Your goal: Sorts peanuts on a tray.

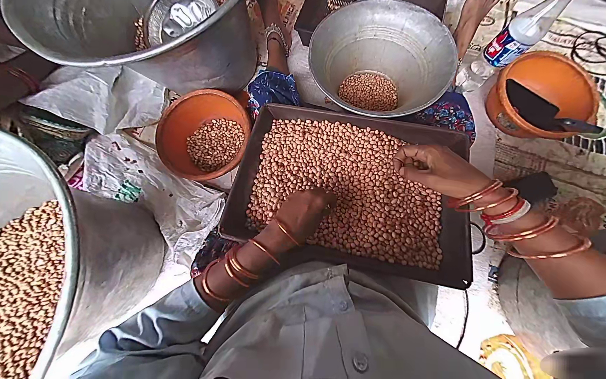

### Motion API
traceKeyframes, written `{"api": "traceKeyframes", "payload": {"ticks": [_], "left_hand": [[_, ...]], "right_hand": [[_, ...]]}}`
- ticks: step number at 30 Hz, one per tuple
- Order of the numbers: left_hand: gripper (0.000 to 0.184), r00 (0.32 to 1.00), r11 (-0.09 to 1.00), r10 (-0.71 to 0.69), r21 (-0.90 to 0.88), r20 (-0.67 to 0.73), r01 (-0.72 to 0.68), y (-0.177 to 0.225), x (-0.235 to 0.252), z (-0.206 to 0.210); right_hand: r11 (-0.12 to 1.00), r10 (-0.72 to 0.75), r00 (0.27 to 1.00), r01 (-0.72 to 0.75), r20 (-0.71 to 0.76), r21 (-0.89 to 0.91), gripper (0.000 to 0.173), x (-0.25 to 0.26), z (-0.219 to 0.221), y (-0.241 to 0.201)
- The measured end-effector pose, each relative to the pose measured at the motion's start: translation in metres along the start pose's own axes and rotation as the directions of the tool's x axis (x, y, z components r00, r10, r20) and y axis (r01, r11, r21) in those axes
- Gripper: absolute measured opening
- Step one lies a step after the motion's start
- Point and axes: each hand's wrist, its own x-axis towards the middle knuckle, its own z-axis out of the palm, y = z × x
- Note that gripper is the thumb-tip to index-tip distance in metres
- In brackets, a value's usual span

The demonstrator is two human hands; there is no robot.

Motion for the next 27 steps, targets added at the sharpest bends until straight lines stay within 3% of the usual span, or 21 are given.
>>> {"api": "traceKeyframes", "payload": {"ticks": [3, 7, 9, 11, 13, 14, 18, 20, 22, 24, 27], "left_hand": [[0.020, 0.997, 0.999, -0.048, 0.017, 0.060, 0.047, 0.004, 0.002, 0.000], [0.018, 1.000, 1.000, 0.005, -0.019, 0.016, -0.005, -0.002, 0.002, 0.002], [0.014, 0.997, 0.981, 0.037, -0.186, -0.061, -0.048, -0.010, 0.001, -0.006], [0.012, 0.993, 0.882, 0.025, -0.465, -0.115, -0.076, -0.017, -0.002, -0.019], [0.024, 0.993, 0.761, -0.010, -0.645, -0.116, -0.068, -0.017, -0.007, -0.030], [0.028, 0.993, 0.752, -0.020, -0.656, -0.115, -0.061, -0.015, -0.008, -0.034], [0.015, 0.994, 0.944, 0.014, -0.328, -0.105, -0.048, 0.014, 0.015, -0.036], [0.015, 0.997, 0.988, 0.037, -0.147, -0.064, -0.046, 0.025, 0.028, -0.028], [0.015, 0.998, 0.996, 0.047, -0.078, -0.036, -0.050, 0.030, 0.035, -0.021], [0.014, 0.998, 0.996, 0.054, -0.063, -0.030, -0.056, 0.036, 0.039, -0.020], [0.013, 0.992, 0.993, 0.106, -0.037, -0.072, -0.109, 0.047, 0.046, -0.019]], "right_hand": [[0.924, -0.135, 0.980, 0.177, 0.144, -0.340, 0.003, 0.000, 0.015, 0.005], [0.810, -0.233, 0.933, 0.343, 0.275, -0.475, 0.005, -0.004, 0.026, 0.008], [0.782, -0.291, 0.914, 0.398, 0.283, -0.480, 0.005, -0.006, 0.032, 0.010], [0.766, -0.325, 0.903, 0.425, 0.281, -0.482, 0.005, -0.008, 0.038, 0.011], [0.740, -0.343, 0.892, 0.450, 0.295, -0.500, 0.004, -0.008, 0.043, 0.013], [0.740, -0.333, 0.891, 0.450, 0.310, -0.500, 0.005, -0.008, 0.044, 0.012], [0.744, -0.279, 0.894, 0.432, 0.350, -0.510, 0.003, -0.008, 0.050, 0.010], [0.754, -0.229, 0.896, 0.411, 0.381, -0.513, 0.004, -0.007, 0.048, 0.009], [0.796, -0.168, 0.905, 0.359, 0.391, -0.488, 0.009, -0.005, 0.038, 0.006], [0.876, -0.146, 0.934, 0.275, 0.326, -0.396, 0.012, -0.004, 0.020, 0.002], [0.964, -0.235, 0.969, 0.243, 0.081, -0.113, 0.009, 0.002, -0.008, 0.015]]}}
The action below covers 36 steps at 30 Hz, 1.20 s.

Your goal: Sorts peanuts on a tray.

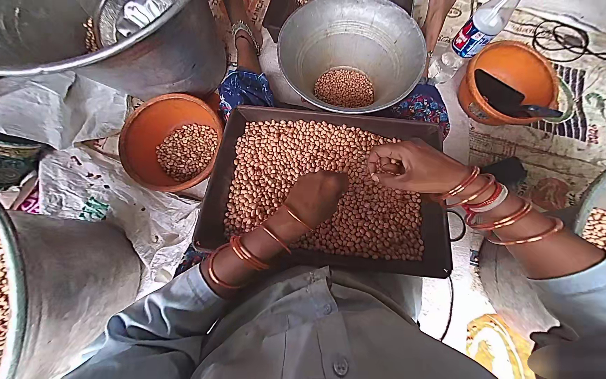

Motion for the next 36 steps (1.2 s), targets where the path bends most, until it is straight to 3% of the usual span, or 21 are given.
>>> {"api": "traceKeyframes", "payload": {"ticks": [3, 5, 6, 8, 11, 13, 15, 17, 19, 21, 23, 25, 27, 28, 30, 33, 36], "left_hand": [[0.013, 0.999, 0.998, 0.031, 0.060, 0.022, -0.032, 0.009, 0.007, 0.011], [0.018, 0.998, 0.994, 0.048, 0.098, 0.047, -0.052, 0.009, 0.010, 0.025], [0.016, 0.995, 0.989, 0.099, 0.116, -0.022, -0.096, 0.003, 0.011, 0.038], [0.009, 0.950, 0.969, 0.223, 0.152, -0.220, -0.193, -0.014, 0.016, 0.062], [0.012, 0.998, 0.998, 0.050, -0.048, -0.027, -0.051, -0.004, 0.011, 0.020], [0.007, 1.000, 0.968, 0.007, -0.249, -0.020, -0.012, -0.012, 0.005, 0.000], [0.009, 0.999, 0.878, 0.031, -0.478, 0.043, -0.007, -0.030, -0.008, -0.014], [0.021, 0.982, 0.822, 0.100, -0.570, 0.159, 0.009, -0.051, -0.024, -0.023], [0.027, 0.906, 0.828, 0.227, -0.561, 0.358, 0.014, -0.071, -0.043, -0.029], [0.030, 0.773, 0.843, 0.322, -0.538, 0.547, 0.029, -0.083, -0.058, -0.028], [0.030, 0.743, 0.858, 0.271, -0.503, 0.612, 0.102, -0.089, -0.067, -0.022], [0.027, 0.838, 0.883, 0.113, -0.440, 0.534, 0.161, -0.095, -0.070, -0.016], [0.026, 0.959, 0.926, -0.034, -0.352, 0.281, 0.136, -0.099, -0.069, -0.016], [0.026, 0.983, 0.937, -0.113, -0.314, 0.144, 0.154, -0.100, -0.069, -0.017], [0.023, 0.970, 0.931, -0.237, -0.295, -0.051, 0.212, -0.095, -0.077, -0.021], [0.018, 0.964, 0.919, -0.258, -0.325, -0.065, 0.224, -0.086, -0.084, -0.028], [0.013, 0.991, 0.950, -0.126, -0.285, 0.034, 0.131, -0.084, -0.083, -0.020]], "right_hand": [[0.886, 0.108, 0.980, -0.017, -0.169, 0.463, 0.010, 0.000, -0.014, 0.005], [0.800, 0.166, 0.964, -0.008, -0.208, 0.600, 0.014, 0.004, -0.016, 0.022], [0.826, 0.190, 0.958, -0.039, -0.213, 0.562, 0.013, 0.004, -0.018, 0.027], [0.952, 0.216, 0.962, -0.169, -0.169, 0.254, 0.007, 0.000, -0.024, 0.031], [0.917, 0.307, 0.950, -0.281, 0.052, -0.284, 0.011, 0.000, -0.026, 0.026], [0.832, 0.403, 0.908, -0.310, 0.117, -0.460, 0.014, 0.000, -0.021, 0.026], [0.771, 0.467, 0.879, -0.351, 0.096, -0.532, 0.015, -0.003, -0.019, 0.022], [0.713, 0.510, 0.859, -0.398, 0.038, -0.577, 0.013, -0.003, -0.023, 0.019], [0.683, 0.526, 0.851, -0.435, -0.018, -0.587, 0.009, -0.003, -0.026, 0.021], [0.675, 0.531, 0.847, -0.447, -0.035, -0.587, 0.008, -0.003, -0.025, 0.026], [0.672, 0.534, 0.845, -0.441, -0.022, -0.595, 0.009, 0.000, -0.022, 0.028], [0.660, 0.531, 0.847, -0.428, -0.019, -0.617, 0.010, 0.001, -0.015, 0.026], [0.634, 0.496, 0.867, -0.402, -0.051, -0.661, 0.014, 0.001, -0.005, 0.026], [0.625, 0.476, 0.877, -0.390, -0.066, -0.677, 0.015, 0.001, 0.000, 0.026], [0.602, 0.462, 0.884, -0.377, -0.078, -0.704, 0.015, 0.002, 0.006, 0.026], [0.586, 0.450, 0.888, -0.374, -0.095, -0.719, 0.014, 0.003, 0.008, 0.028], [0.569, 0.429, 0.896, -0.368, -0.116, -0.736, 0.016, 0.004, 0.011, 0.029]]}}
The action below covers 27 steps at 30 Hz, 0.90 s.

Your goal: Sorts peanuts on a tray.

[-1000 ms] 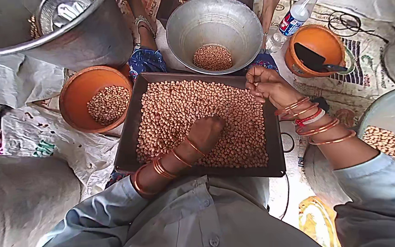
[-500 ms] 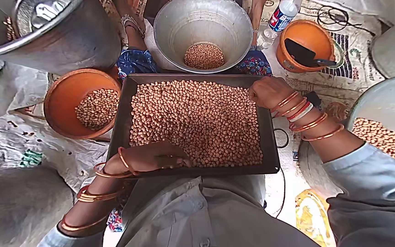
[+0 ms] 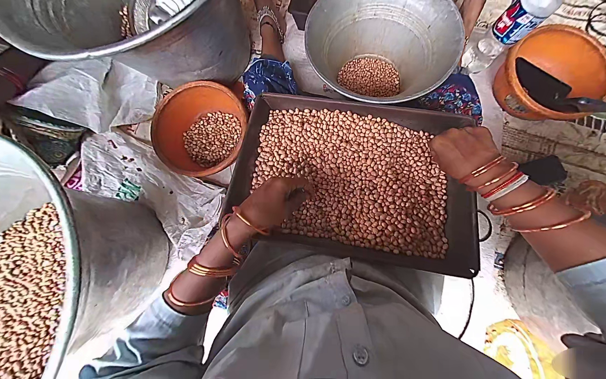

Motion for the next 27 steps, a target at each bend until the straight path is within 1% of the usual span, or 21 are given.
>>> {"api": "traceKeyframes", "payload": {"ticks": [2, 4, 7, 11, 14, 15, 16, 17, 19, 20, 22, 24, 25, 26, 27], "left_hand": [[0.011, 0.994, 0.998, 0.054, 0.017, 0.097, -0.056, 0.004, -0.003, 0.007], [0.011, 0.988, 0.997, 0.071, 0.022, 0.141, -0.074, 0.007, -0.005, 0.015], [0.014, 0.986, 0.993, 0.028, 0.110, 0.165, -0.047, 0.011, -0.004, 0.024], [0.015, 0.985, 0.980, 0.030, 0.190, 0.170, -0.063, 0.008, -0.002, 0.031], [0.017, 0.977, 0.972, 0.024, 0.226, 0.211, -0.073, 0.012, 0.000, 0.032], [0.017, 0.977, 0.974, 0.040, 0.212, 0.211, -0.085, 0.013, 0.001, 0.031], [0.017, 0.978, 0.980, 0.064, 0.170, 0.200, -0.099, 0.012, 0.001, 0.032], [0.016, 0.980, 0.990, 0.087, 0.090, 0.177, -0.104, 0.011, 0.002, 0.032], [0.020, 0.982, 0.990, 0.079, -0.133, 0.174, -0.057, 0.017, 0.005, 0.030], [0.023, 0.974, 0.971, 0.065, -0.241, 0.218, -0.011, 0.023, 0.007, 0.028], [0.028, 0.950, 0.919, 0.096, -0.394, 0.297, 0.031, 0.033, 0.015, 0.033], [0.024, 0.925, 0.890, 0.145, -0.454, 0.350, 0.032, 0.044, 0.025, 0.044], [0.020, 0.913, 0.883, 0.145, -0.467, 0.381, 0.055, 0.048, 0.029, 0.051], [0.018, 0.898, 0.875, 0.136, -0.475, 0.419, 0.090, 0.050, 0.032, 0.056], [0.016, 0.882, 0.873, 0.131, -0.475, 0.452, 0.114, 0.051, 0.034, 0.057]], "right_hand": [[1.000, 0.005, 1.000, -0.005, 0.017, -0.012, 0.013, 0.001, 0.000, -0.002], [1.000, 0.005, 1.000, -0.005, 0.027, -0.016, 0.012, 0.002, 0.002, -0.002], [1.000, 0.005, 0.998, -0.006, 0.068, 0.006, 0.014, 0.003, 0.002, 0.001], [0.997, 0.018, 0.990, -0.028, 0.142, 0.068, 0.013, 0.007, 0.001, 0.008], [0.986, -0.029, 0.990, 0.005, 0.141, 0.167, 0.011, 0.003, -0.007, 0.009], [0.976, -0.070, 0.993, 0.048, 0.095, 0.212, 0.009, -0.001, -0.009, 0.006], [0.955, -0.128, 0.992, 0.119, 0.015, 0.271, 0.006, -0.007, -0.008, 0.003], [0.928, -0.179, 0.983, 0.178, -0.026, 0.327, 0.006, -0.012, -0.010, -0.002], [0.859, -0.289, 0.957, 0.276, -0.036, 0.431, 0.006, -0.015, -0.017, -0.015], [0.813, -0.342, 0.939, 0.314, -0.034, 0.491, 0.005, -0.019, -0.023, -0.025], [0.715, -0.443, 0.896, 0.375, -0.033, 0.590, 0.008, -0.031, -0.037, -0.049], [0.585, -0.551, 0.822, 0.503, -0.143, 0.636, 0.014, -0.043, -0.042, -0.070], [0.528, -0.592, 0.780, 0.566, -0.204, 0.633, 0.015, -0.047, -0.041, -0.078], [0.483, -0.616, 0.744, 0.615, -0.257, 0.623, 0.015, -0.050, -0.038, -0.083], [0.461, -0.629, 0.720, 0.649, -0.292, 0.605, 0.016, -0.052, -0.035, -0.085]]}}
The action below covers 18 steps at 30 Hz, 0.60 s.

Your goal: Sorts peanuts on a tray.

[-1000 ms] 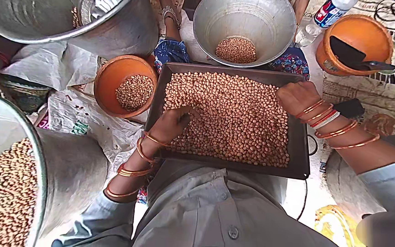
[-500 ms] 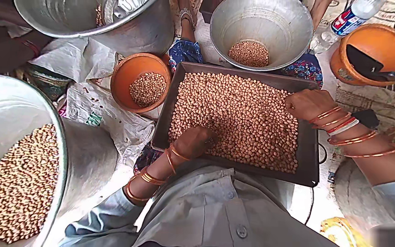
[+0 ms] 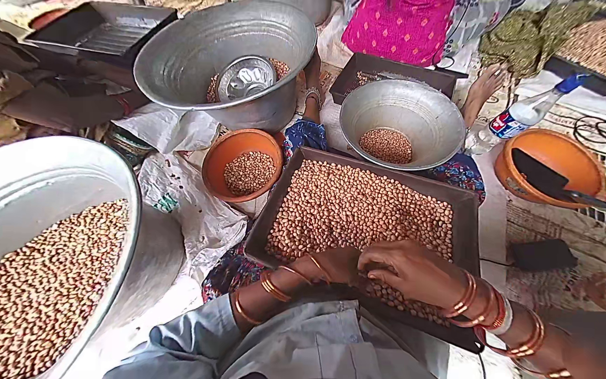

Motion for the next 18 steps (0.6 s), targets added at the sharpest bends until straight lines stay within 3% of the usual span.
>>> {"api": "traceKeyframes", "payload": {"ticks": [3, 4, 6, 7, 9, 11, 12, 13, 14, 16, 18], "left_hand": [[0.014, 1.000, 0.992, 0.017, 0.124, -0.010, -0.015, 0.005, -0.008, -0.021], [0.016, 0.997, 0.984, 0.024, 0.179, -0.072, -0.011, 0.008, -0.017, -0.034], [0.016, 0.944, 0.947, 0.004, 0.306, -0.330, 0.102, 0.012, -0.043, -0.067], [0.018, 0.872, 0.901, -0.032, 0.363, -0.489, 0.237, 0.018, -0.059, -0.083], [0.019, 0.639, 0.762, -0.008, 0.409, -0.769, 0.502, 0.022, -0.090, -0.110], [0.022, 0.394, 0.631, 0.125, 0.380, -0.910, 0.676, 0.019, -0.110, -0.123], [0.029, 0.328, 0.596, 0.188, 0.373, -0.926, 0.711, 0.016, -0.115, -0.126], [0.034, 0.322, 0.588, 0.203, 0.378, -0.925, 0.715, 0.017, -0.118, -0.126], [0.036, 0.375, 0.611, 0.160, 0.390, -0.913, 0.688, 0.022, -0.118, -0.122], [0.036, 0.582, 0.679, -0.058, 0.395, -0.811, 0.619, 0.032, -0.114, -0.111], [0.037, 0.707, 0.664, -0.267, 0.406, -0.655, 0.627, 0.032, -0.104, -0.104]], "right_hand": [[0.997, 0.046, 0.998, -0.043, 0.040, -0.067, 0.020, -0.006, -0.008, 0.008], [0.990, 0.105, 0.991, -0.098, 0.077, -0.097, 0.023, -0.008, -0.016, 0.010], [0.958, 0.269, 0.939, -0.238, 0.214, -0.161, 0.031, -0.012, -0.033, 0.014], [0.937, 0.335, 0.903, -0.288, 0.269, -0.199, 0.033, -0.014, -0.038, 0.016], [0.886, 0.456, 0.815, -0.374, 0.358, -0.276, 0.037, -0.018, -0.046, 0.016], [0.851, 0.523, 0.746, -0.426, 0.412, -0.308, 0.041, -0.022, -0.049, 0.017], [0.839, 0.542, 0.722, -0.443, 0.430, -0.315, 0.042, -0.024, -0.049, 0.018], [0.826, 0.564, 0.696, -0.458, 0.445, -0.329, 0.042, -0.024, -0.048, 0.019], [0.813, 0.582, 0.673, -0.469, 0.456, -0.346, 0.041, -0.024, -0.048, 0.019], [0.790, 0.613, 0.618, -0.476, 0.493, -0.387, 0.040, -0.024, -0.043, 0.022], [0.775, 0.632, 0.559, -0.462, 0.537, -0.431, 0.040, -0.024, -0.035, 0.029]]}}
